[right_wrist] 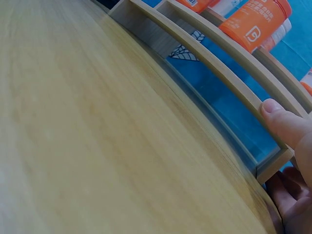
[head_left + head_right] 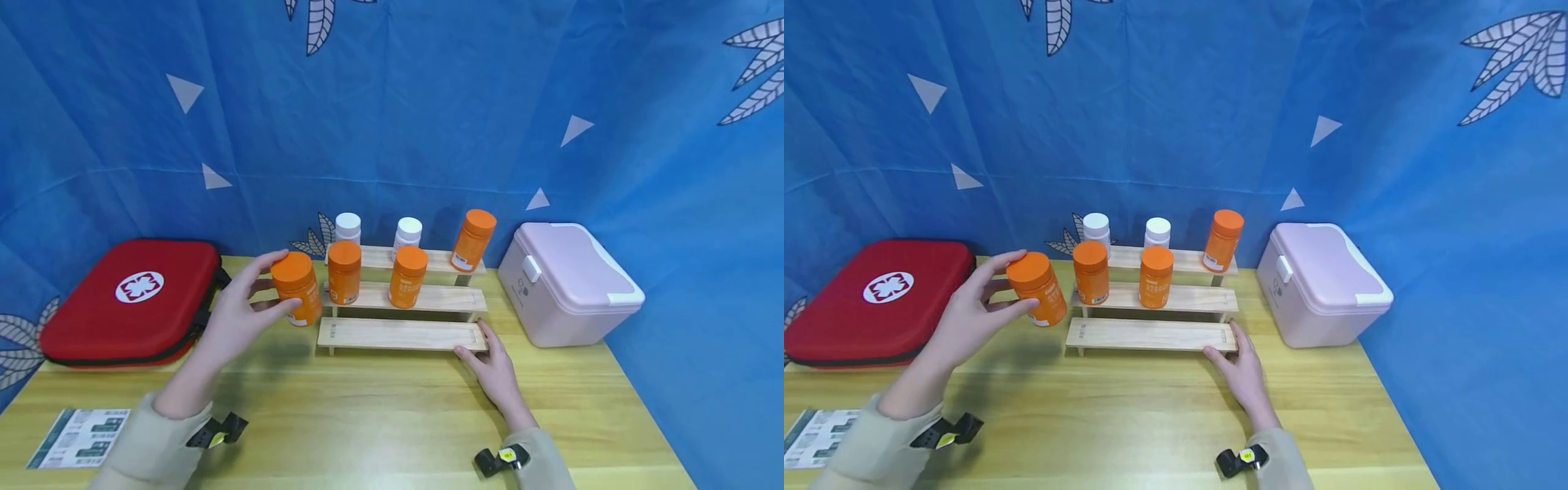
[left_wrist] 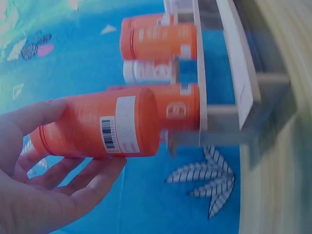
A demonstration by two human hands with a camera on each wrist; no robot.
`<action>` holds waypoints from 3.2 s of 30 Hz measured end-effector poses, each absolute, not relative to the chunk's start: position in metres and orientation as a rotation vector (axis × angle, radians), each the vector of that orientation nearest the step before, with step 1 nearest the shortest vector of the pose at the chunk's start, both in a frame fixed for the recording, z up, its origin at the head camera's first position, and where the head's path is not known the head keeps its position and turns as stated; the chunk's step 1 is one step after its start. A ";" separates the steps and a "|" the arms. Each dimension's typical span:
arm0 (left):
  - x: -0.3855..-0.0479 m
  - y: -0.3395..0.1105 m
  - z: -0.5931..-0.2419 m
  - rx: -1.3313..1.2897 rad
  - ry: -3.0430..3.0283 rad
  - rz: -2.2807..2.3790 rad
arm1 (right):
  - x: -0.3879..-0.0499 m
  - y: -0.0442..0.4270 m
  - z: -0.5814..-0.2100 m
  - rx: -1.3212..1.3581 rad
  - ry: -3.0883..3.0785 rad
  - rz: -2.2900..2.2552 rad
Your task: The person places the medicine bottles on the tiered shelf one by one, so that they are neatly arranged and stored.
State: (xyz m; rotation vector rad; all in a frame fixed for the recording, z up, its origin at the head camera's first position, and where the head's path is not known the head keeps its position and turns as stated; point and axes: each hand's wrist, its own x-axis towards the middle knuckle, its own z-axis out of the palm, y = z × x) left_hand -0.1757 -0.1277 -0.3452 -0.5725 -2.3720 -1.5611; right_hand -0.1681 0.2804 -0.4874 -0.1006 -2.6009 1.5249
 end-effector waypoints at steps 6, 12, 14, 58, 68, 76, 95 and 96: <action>-0.172 -0.102 -0.354 -0.643 -2.419 -1.700 | -0.169 0.281 -0.489 -0.110 -2.591 1.540; -0.162 -0.055 -0.363 -0.752 -2.470 -1.791 | -0.168 0.281 -0.489 -0.115 -2.588 1.548; -0.160 -0.036 -0.364 -0.826 -2.466 -1.782 | -0.168 0.282 -0.488 -0.115 -2.589 1.558; -0.242 0.112 -0.385 -0.728 -2.389 -1.425 | -0.178 0.265 -0.487 -0.071 -2.614 1.527; -0.195 0.089 -0.399 -0.856 -2.450 -1.403 | -0.171 0.270 -0.485 -0.097 -2.604 1.519; -0.151 0.047 -0.419 -0.917 -2.556 -1.507 | -0.167 0.276 -0.486 -0.105 -2.597 1.511; -0.159 -0.086 -0.436 -0.683 -2.629 -1.283 | -0.171 0.289 -0.489 -0.164 -2.634 1.503; -0.162 -0.091 -0.435 -0.672 -2.635 -1.237 | -0.171 0.289 -0.489 -0.164 -2.628 1.504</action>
